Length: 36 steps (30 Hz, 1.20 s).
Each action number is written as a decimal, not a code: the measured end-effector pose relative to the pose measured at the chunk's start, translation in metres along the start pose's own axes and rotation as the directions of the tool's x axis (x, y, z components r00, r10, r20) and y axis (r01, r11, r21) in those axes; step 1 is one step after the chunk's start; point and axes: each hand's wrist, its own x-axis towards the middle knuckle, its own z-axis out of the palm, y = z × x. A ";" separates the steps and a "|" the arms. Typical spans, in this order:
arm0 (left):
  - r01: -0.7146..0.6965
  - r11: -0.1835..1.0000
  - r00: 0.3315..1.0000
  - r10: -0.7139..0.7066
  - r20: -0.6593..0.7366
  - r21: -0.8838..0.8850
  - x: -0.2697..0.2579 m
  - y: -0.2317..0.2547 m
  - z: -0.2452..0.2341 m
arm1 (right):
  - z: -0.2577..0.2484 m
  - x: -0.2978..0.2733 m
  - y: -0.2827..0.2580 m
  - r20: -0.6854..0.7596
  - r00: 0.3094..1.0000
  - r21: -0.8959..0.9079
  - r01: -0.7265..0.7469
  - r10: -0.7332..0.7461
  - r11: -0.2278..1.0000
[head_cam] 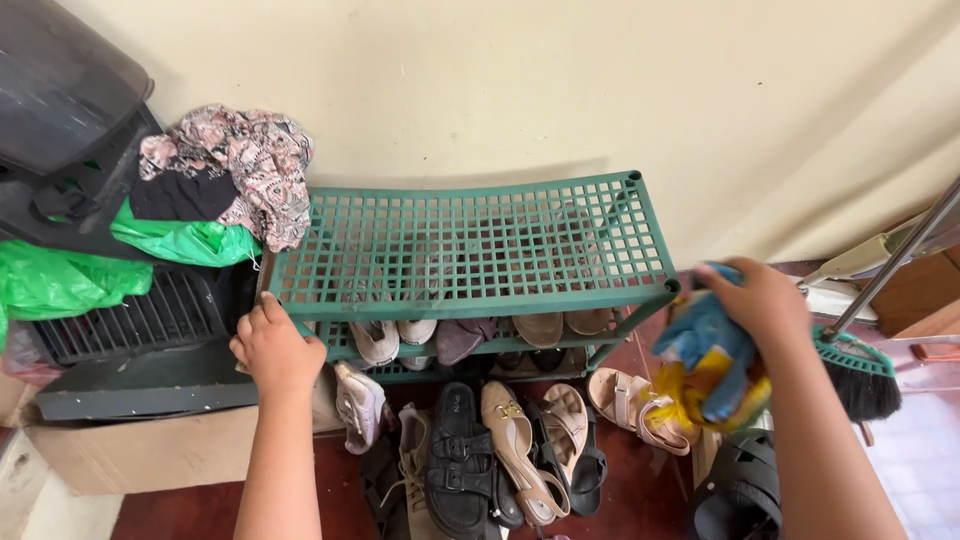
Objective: Organizing various pieces of footwear on a shoe rack and wiping them down with a cloth.
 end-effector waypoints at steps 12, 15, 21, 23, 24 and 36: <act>-0.006 0.997 0.997 0.012 -0.078 0.079 -0.007 0.006 0.000 | 0.116 0.106 0.053 0.288 0.925 0.141 0.215 -0.248 0.966; -0.004 0.998 0.998 0.009 -0.064 0.067 0.001 0.005 -0.003 | 0.146 0.100 0.100 0.327 0.881 0.251 0.267 -0.341 0.930; -0.015 0.999 0.994 0.019 -0.105 0.037 -0.009 0.005 0.002 | 0.237 0.029 0.123 0.449 0.887 0.062 0.091 -0.109 0.994; -0.014 0.999 0.991 0.019 -0.131 0.040 -0.011 0.005 0.004 | 0.260 0.018 0.104 0.401 0.908 0.106 0.083 -0.119 0.991; -0.021 0.999 0.989 0.024 -0.148 0.027 -0.011 0.004 0.003 | 0.266 0.016 0.091 0.371 0.923 0.097 0.068 -0.099 0.993; -0.005 1.000 0.971 0.009 -0.238 0.019 -0.006 0.012 0.007 | 0.315 0.034 0.049 0.256 0.966 0.304 -0.123 0.044 0.945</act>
